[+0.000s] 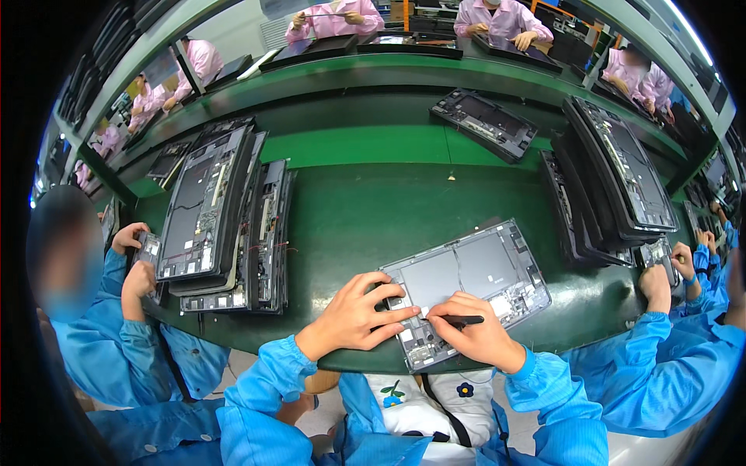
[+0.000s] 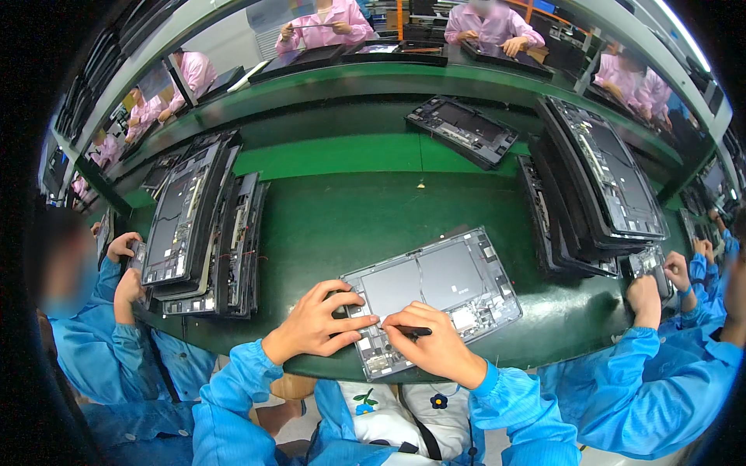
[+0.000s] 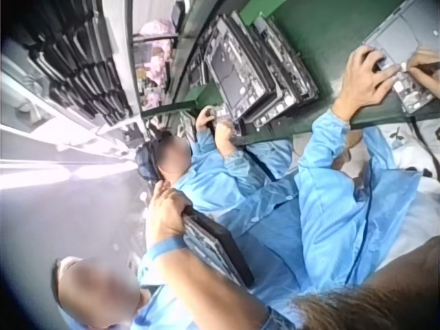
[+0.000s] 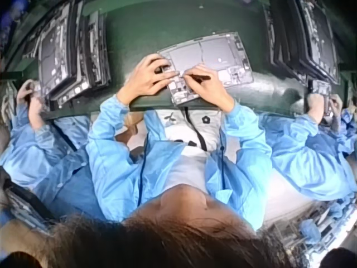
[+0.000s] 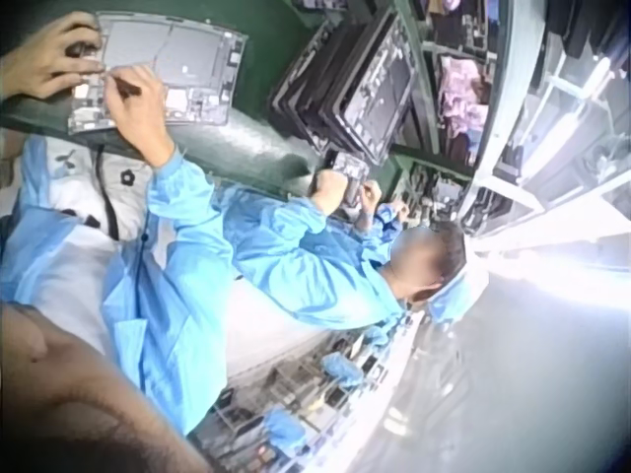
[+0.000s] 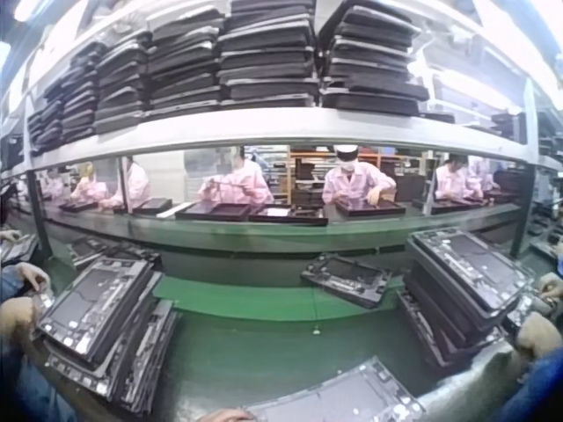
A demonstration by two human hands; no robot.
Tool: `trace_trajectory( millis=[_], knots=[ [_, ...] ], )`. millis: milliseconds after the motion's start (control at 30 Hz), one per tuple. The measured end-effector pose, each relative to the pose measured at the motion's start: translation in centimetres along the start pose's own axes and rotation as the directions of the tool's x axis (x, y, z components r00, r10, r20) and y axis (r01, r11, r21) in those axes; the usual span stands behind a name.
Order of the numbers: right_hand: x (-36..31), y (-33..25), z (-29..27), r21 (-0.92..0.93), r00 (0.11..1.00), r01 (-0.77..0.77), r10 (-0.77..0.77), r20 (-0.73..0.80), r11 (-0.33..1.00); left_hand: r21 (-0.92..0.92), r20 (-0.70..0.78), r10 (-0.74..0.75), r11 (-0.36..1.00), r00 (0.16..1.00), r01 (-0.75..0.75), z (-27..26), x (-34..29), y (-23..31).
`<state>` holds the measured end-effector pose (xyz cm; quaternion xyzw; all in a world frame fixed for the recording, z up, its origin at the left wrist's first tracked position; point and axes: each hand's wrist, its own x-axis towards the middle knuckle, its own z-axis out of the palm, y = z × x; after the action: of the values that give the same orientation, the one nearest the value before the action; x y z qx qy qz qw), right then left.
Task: The worker is assembling the internal components and outer casing of tablet devices on an assembly line.
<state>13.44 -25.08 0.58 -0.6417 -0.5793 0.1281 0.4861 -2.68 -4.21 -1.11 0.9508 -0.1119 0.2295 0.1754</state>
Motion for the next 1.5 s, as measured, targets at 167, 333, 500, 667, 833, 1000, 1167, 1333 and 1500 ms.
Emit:
trace_trajectory(
  millis=[167,333,500,667,833,1000,1167,1333,1500],
  knots=[
    [-0.1,-0.3,-0.2,0.021,1.0,-0.021,0.021,0.015,1.0,-0.049,0.043,0.007,0.999,0.999,-0.005,-0.5,0.0,-0.3],
    [0.2,-0.2,0.2,0.025,0.999,0.041,-0.04,-0.03,0.999,-0.048,0.046,0.002,0.999,0.999,0.0,-0.7,0.2,0.0],
    [0.2,-0.2,0.7,-0.046,0.995,0.084,-0.086,-0.044,0.995,-0.037,0.034,-0.007,0.999,0.999,0.008,-0.7,0.2,0.1],
    [0.0,0.0,0.3,-0.051,0.993,0.108,-0.11,-0.032,0.993,-0.036,0.018,-0.006,0.999,1.0,0.007,-0.5,0.2,0.1],
    [-0.1,-0.4,0.6,-0.079,0.994,0.098,-0.102,-0.045,0.992,-0.039,0.021,-0.009,0.999,1.0,0.009,-0.3,0.0,0.2],
    [0.0,-0.4,0.7,-0.097,0.992,0.114,-0.119,-0.044,0.989,-0.04,0.01,-0.007,0.999,1.0,0.007,-0.3,-0.1,0.0],
    [0.1,-0.5,0.6,-0.122,0.988,0.135,-0.142,-0.055,0.983,-0.031,0.0,-0.008,0.999,1.0,0.008,-0.4,0.1,0.0],
    [-0.1,-0.5,0.7,-0.165,0.986,0.151,-0.16,-0.041,0.975,-0.021,-0.008,-0.008,1.0,1.0,0.008,-0.3,0.1,0.1],
    [-0.3,-0.8,0.7,-0.176,0.983,0.168,-0.178,-0.041,0.97,-0.014,-0.023,-0.002,1.0,1.0,0.002,0.0,-0.1,0.2]
  ],
)
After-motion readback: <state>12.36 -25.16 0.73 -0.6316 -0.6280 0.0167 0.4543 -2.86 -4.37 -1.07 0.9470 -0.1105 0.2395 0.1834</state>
